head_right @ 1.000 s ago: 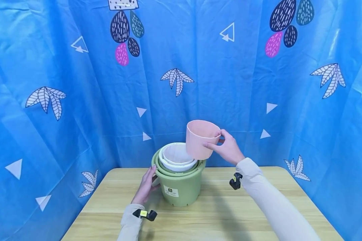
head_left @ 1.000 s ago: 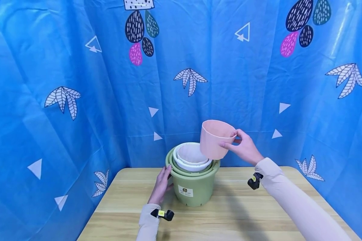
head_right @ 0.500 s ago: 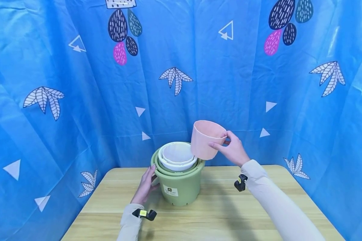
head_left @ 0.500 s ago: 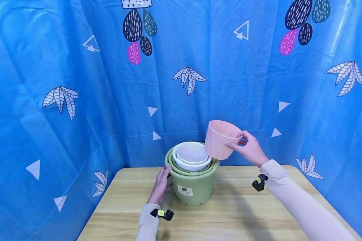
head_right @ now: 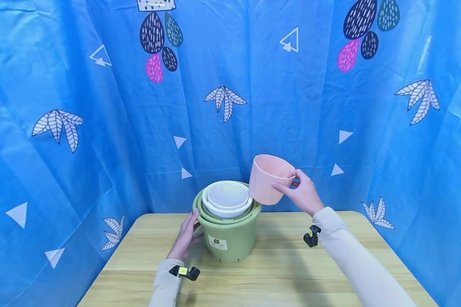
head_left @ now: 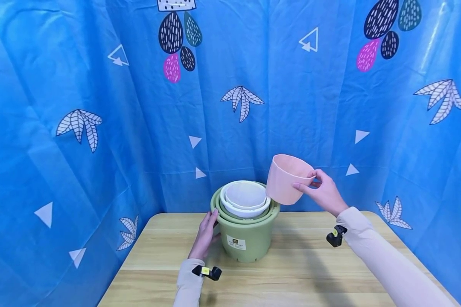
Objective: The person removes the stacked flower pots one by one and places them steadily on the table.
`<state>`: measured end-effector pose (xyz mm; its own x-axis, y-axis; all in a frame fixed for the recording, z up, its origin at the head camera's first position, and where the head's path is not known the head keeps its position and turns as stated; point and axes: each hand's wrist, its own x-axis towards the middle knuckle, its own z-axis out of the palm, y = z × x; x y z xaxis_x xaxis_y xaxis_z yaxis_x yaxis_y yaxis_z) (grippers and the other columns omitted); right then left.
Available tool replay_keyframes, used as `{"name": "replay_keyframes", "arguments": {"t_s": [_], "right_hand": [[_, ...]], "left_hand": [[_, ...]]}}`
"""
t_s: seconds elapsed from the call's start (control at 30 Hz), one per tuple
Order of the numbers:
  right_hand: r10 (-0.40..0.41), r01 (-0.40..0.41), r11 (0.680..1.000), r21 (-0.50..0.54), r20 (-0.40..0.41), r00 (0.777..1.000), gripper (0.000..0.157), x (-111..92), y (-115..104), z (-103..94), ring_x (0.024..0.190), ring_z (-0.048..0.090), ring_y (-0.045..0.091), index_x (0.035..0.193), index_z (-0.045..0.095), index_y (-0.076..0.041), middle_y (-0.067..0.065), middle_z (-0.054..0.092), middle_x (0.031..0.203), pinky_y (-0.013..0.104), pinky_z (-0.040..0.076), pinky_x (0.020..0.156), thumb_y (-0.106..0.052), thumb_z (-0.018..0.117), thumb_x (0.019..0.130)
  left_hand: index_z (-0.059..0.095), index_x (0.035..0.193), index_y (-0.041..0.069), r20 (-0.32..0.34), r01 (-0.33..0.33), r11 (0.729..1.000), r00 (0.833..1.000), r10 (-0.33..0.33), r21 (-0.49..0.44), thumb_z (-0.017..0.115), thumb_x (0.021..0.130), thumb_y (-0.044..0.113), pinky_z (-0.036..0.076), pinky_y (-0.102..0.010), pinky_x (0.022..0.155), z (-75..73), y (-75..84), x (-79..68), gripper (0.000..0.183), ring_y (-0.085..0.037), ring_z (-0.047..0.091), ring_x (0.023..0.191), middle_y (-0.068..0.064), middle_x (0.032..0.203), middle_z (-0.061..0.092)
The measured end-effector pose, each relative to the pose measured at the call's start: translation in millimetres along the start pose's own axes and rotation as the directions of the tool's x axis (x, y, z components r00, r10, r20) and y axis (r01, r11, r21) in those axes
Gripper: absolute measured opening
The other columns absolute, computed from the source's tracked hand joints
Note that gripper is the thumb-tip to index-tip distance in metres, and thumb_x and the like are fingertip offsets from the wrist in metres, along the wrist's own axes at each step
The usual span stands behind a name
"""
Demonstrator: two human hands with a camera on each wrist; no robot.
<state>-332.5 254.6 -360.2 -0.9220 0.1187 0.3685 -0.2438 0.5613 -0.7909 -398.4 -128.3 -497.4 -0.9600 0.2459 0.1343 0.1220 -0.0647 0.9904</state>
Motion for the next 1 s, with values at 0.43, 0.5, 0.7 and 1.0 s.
{"name": "replay_keyframes", "arguments": {"t_s": [0.43, 0.5, 0.7, 1.0], "right_hand": [[0.031, -0.031, 0.999, -0.010, -0.027, 0.999, 0.058, -11, 13, -9.7, 0.124, 0.062, 0.041, 0.116, 0.047, -0.008, 0.018, 0.059, 0.132, 0.057, 0.058, 0.099, -0.054, 0.073, 0.093], [0.038, -0.038, 0.999, -0.010, -0.031, 0.999, 0.058, -13, 14, -12.3, 0.124, 0.061, 0.041, 0.117, 0.047, -0.008, 0.019, 0.058, 0.134, 0.057, 0.058, 0.099, -0.054, 0.072, 0.093], [0.062, -0.063, 0.998, -0.015, -0.032, 0.998, 0.060, -17, 21, -15.8, 0.127, 0.059, 0.044, 0.120, 0.046, -0.007, 0.022, 0.055, 0.141, 0.060, 0.057, 0.100, -0.055, 0.071, 0.094], [0.075, -0.077, 0.991, -0.109, -0.019, 0.997, 0.061, -27, 41, -16.9, 0.122, 0.062, 0.041, 0.117, 0.048, -0.009, 0.017, 0.060, 0.128, 0.044, 0.060, 0.087, -0.057, 0.074, 0.090]], "left_hand": [[0.019, 0.167, 0.019, -0.005, -0.002, 1.000, 1.000, 0.002, 0.003, 0.043, 0.105, 0.062, 0.038, -0.075, 0.112, 1.3, 1.3, 0.1, 0.079, -0.049, 0.016, 0.158, -0.020, 0.173, 0.016], [0.018, 0.167, 0.019, -0.006, -0.003, 1.000, 1.000, 0.003, 0.004, 0.042, 0.105, 0.062, 0.038, -0.075, 0.112, 1.8, 0.8, 0.4, 0.079, -0.049, 0.016, 0.158, -0.020, 0.173, 0.016], [0.019, 0.167, 0.019, -0.009, -0.003, 1.000, 1.000, 0.003, 0.003, 0.042, 0.106, 0.061, 0.039, -0.075, 0.111, 0.7, 0.9, -0.6, 0.078, -0.049, 0.017, 0.158, -0.020, 0.173, 0.017], [0.021, 0.166, 0.019, -0.011, -0.006, 1.000, 1.000, 0.006, 0.007, 0.043, 0.106, 0.060, 0.039, -0.075, 0.111, 1.5, 1.0, -1.0, 0.076, -0.050, 0.019, 0.157, -0.021, 0.172, 0.019]]}}
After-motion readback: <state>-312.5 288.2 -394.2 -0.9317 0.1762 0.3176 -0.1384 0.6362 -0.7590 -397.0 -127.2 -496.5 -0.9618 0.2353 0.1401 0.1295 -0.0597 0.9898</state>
